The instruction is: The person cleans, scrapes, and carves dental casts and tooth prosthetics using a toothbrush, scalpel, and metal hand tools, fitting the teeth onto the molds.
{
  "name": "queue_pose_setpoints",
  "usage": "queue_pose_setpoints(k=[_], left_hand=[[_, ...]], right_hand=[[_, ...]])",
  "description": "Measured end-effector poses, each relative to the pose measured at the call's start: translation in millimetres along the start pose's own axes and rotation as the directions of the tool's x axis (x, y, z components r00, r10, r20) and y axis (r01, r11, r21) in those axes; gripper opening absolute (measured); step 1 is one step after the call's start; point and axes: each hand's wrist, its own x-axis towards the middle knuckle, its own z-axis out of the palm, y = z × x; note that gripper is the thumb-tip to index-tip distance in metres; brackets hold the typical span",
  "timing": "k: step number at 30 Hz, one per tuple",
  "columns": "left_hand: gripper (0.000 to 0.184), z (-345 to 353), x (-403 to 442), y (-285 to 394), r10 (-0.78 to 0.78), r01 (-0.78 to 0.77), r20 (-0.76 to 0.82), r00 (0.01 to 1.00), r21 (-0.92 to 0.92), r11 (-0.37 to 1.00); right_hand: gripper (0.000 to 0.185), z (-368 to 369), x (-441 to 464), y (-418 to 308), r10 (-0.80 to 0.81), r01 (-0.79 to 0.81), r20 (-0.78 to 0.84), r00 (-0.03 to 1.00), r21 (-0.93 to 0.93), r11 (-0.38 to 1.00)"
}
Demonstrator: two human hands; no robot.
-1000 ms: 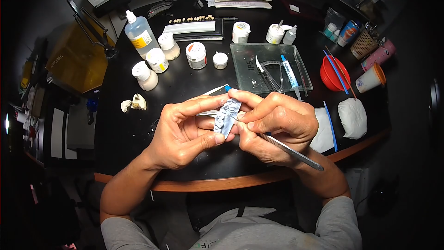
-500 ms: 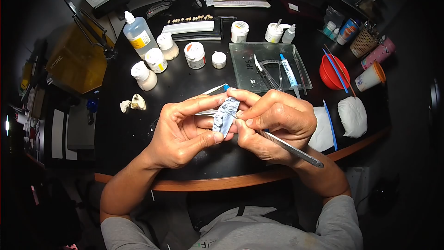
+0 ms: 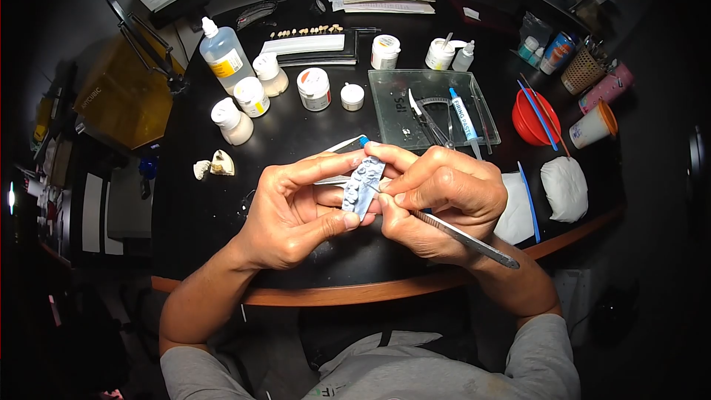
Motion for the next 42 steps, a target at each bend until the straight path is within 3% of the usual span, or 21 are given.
queue_pose_setpoints(k=[11,25,42], left_hand=[[0.062,0.9,-0.9,10.4,-0.128,0.126,-0.033,0.991,-0.047,0.991],[0.061,0.5,-0.7,5.8,-0.078,0.077,-0.027,0.997,-0.037,0.996],[0.062,-1.3,-1.7,4.3,-0.059,0.059,-0.010,0.998,-0.033,0.998]], right_hand=[[0.014,-0.5,0.0,-1.9,0.009,-0.009,0.018,1.000,-0.018,1.000],[0.015,-5.5,1.4,-0.2,-0.033,0.036,0.104,0.994,-0.033,0.999],[0.015,-1.0,0.2,-1.9,-0.001,0.001,0.021,1.000,-0.007,1.000]])
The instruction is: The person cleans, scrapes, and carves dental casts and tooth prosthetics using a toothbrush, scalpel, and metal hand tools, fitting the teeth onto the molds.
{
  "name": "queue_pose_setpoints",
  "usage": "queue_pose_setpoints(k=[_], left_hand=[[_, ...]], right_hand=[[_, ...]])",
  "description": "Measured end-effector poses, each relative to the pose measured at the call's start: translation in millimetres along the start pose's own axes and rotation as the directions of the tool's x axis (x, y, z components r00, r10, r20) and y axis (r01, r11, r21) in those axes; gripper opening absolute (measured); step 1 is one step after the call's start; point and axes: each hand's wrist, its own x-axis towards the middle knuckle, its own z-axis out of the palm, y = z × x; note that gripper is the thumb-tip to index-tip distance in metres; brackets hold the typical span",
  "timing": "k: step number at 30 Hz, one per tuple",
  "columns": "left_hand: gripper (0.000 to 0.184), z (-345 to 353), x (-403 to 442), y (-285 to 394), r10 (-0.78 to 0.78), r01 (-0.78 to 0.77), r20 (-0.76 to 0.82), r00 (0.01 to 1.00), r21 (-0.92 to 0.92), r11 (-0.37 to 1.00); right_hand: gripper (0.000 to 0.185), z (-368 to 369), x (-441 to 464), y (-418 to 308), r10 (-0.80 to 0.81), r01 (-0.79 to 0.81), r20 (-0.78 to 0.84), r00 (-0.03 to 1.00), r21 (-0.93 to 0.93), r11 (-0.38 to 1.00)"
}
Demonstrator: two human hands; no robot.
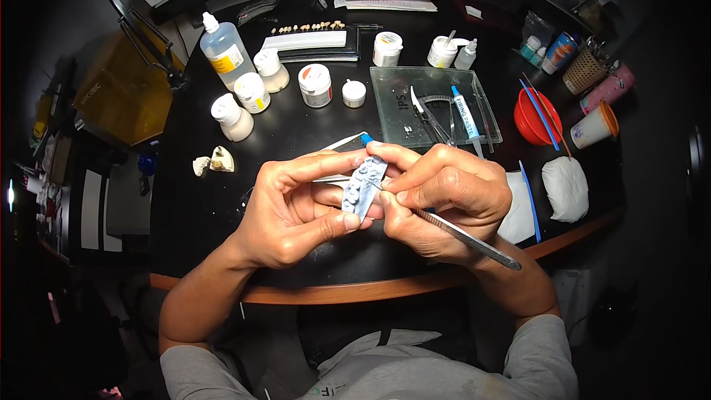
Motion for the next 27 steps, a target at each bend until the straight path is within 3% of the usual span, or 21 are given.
queue_pose_setpoints(k=[5,16,27], left_hand=[[0.063,1.8,-0.3,2.2,-0.037,0.037,-0.028,0.999,-0.023,0.999],[0.056,5.4,3.0,-6.2,0.132,-0.132,-0.026,0.991,-0.002,0.991],[0.052,4.9,4.5,-11.0,0.170,-0.170,-0.035,0.985,0.004,0.985]], right_hand=[[0.015,-0.4,1.4,0.3,-0.015,0.015,0.007,1.000,-0.016,1.000],[0.016,10.9,-5.1,-2.3,-0.119,0.110,-0.091,0.989,-0.096,0.989],[0.016,14.9,-8.8,-2.8,-0.084,0.073,-0.089,0.993,-0.117,0.990]])
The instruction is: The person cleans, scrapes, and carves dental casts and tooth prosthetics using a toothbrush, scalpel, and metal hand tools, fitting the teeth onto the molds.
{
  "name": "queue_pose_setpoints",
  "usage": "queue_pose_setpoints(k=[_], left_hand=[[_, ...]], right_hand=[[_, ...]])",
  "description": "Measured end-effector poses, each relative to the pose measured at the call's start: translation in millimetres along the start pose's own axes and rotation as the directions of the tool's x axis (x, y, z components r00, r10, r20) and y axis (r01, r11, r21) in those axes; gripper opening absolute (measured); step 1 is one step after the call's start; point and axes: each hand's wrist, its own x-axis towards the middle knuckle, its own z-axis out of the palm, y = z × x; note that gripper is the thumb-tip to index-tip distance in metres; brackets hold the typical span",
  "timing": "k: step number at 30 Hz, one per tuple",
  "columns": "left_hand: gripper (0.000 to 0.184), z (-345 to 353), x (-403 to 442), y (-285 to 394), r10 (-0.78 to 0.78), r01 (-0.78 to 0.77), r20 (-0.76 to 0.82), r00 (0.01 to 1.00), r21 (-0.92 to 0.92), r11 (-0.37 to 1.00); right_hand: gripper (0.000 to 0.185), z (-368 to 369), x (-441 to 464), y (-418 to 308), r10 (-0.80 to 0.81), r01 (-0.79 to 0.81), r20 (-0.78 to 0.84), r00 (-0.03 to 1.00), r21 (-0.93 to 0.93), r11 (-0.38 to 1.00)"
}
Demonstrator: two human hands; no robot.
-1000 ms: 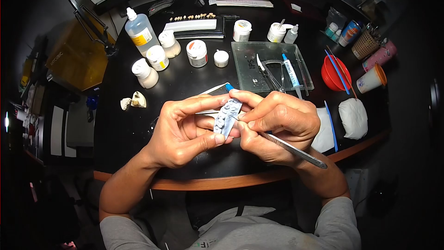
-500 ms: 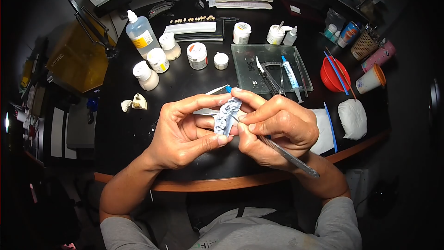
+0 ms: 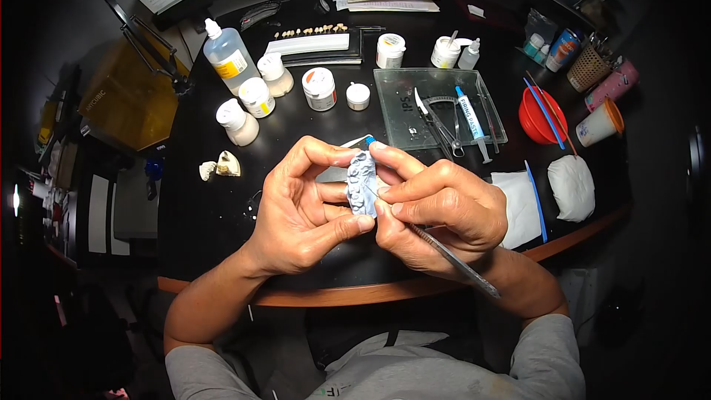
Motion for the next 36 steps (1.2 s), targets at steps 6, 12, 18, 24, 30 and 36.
queue_pose_setpoints(k=[6,12,18,24,30,36], left_hand=[[0.052,0.4,0.2,-1.4,0.005,-0.005,-0.004,1.000,-0.011,1.000],[0.051,-0.1,0.0,-2.3,0.008,-0.008,0.005,1.000,-0.011,1.000],[0.051,-1.2,0.5,-2.5,0.002,-0.002,0.016,1.000,-0.008,1.000],[0.052,-2.5,-0.7,-4.1,-0.001,0.002,0.016,1.000,-0.012,1.000],[0.053,-0.3,-1.8,-3.1,-0.017,0.017,-0.002,1.000,-0.036,0.999],[0.052,0.4,-1.1,1.2,-0.029,0.028,-0.012,1.000,-0.049,0.998]], right_hand=[[0.019,-1.7,-0.7,2.2,-0.001,0.001,0.028,1.000,0.003,1.000],[0.018,-2.9,-0.1,1.6,0.012,-0.012,0.041,0.999,-0.016,1.000],[0.018,-4.7,1.1,3.6,0.014,-0.012,0.067,0.998,-0.038,0.999],[0.021,-5.3,1.4,1.5,0.020,-0.016,0.069,0.997,-0.055,0.998],[0.018,-4.9,2.9,-0.5,0.031,-0.030,0.047,0.998,-0.024,0.999],[0.015,-4.0,4.3,0.6,0.051,-0.052,0.005,0.999,0.066,0.996]])
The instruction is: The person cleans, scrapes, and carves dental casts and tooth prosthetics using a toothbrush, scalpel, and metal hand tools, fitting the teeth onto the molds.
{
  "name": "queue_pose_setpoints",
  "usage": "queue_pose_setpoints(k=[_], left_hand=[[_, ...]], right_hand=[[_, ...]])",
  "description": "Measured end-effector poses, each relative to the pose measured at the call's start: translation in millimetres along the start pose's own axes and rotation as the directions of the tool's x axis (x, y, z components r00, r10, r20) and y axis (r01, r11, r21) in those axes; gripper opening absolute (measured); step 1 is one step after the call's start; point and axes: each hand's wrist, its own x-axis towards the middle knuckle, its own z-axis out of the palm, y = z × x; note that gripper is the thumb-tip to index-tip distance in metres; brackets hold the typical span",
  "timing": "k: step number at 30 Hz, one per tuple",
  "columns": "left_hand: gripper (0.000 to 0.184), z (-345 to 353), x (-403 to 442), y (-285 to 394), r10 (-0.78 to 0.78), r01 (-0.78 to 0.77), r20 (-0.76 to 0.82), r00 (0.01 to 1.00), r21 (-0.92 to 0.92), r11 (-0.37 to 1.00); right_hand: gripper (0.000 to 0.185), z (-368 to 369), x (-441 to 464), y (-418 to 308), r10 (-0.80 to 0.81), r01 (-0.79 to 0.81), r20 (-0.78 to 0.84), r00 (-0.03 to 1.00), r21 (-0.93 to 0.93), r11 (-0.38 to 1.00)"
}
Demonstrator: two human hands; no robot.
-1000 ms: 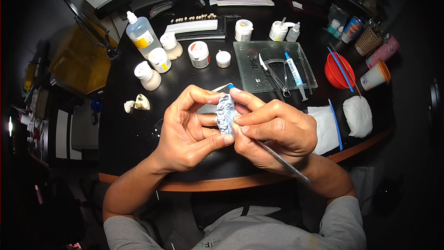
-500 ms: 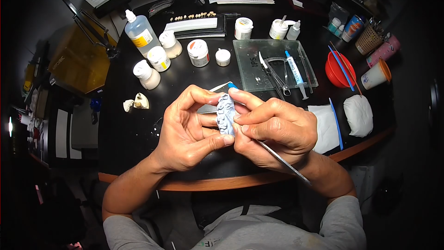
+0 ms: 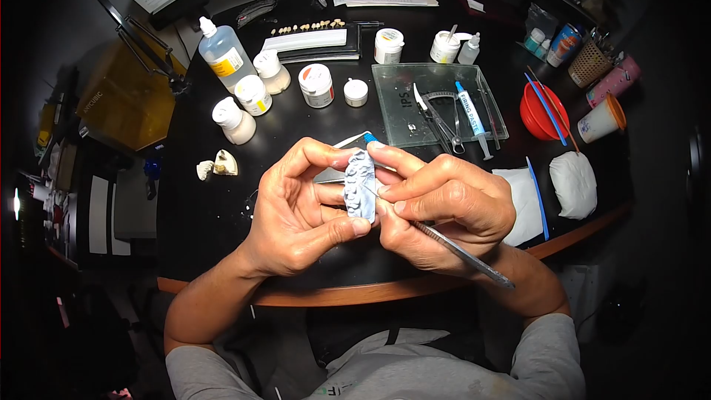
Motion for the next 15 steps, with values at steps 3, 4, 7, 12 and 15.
queue_pose_setpoints(k=[3,4,7,12,15], left_hand=[[0.052,0.1,1.5,5.0,-0.032,0.032,-0.003,0.999,-0.004,0.999],[0.052,0.0,1.8,7.8,-0.058,0.058,0.003,0.998,0.000,0.998],[0.056,-2.8,1.5,10.3,-0.152,0.152,-0.007,0.988,0.014,0.988],[0.055,-6.5,1.2,11.9,-0.171,0.171,-0.022,0.985,-0.011,0.985],[0.055,-5.7,2.0,15.4,-0.197,0.197,-0.029,0.980,0.007,0.980]], right_hand=[[0.014,-4.6,4.0,0.6,0.023,-0.023,0.002,1.000,0.054,0.998],[0.014,-7.1,5.3,2.0,0.023,-0.024,0.008,1.000,0.070,0.997],[0.015,-7.6,6.6,5.2,0.039,-0.042,0.024,0.999,0.105,0.994],[0.013,-11.2,5.5,10.5,0.062,-0.068,0.064,0.996,0.103,0.992],[0.011,-12.4,5.9,11.1,0.066,-0.072,0.077,0.995,0.078,0.994]])
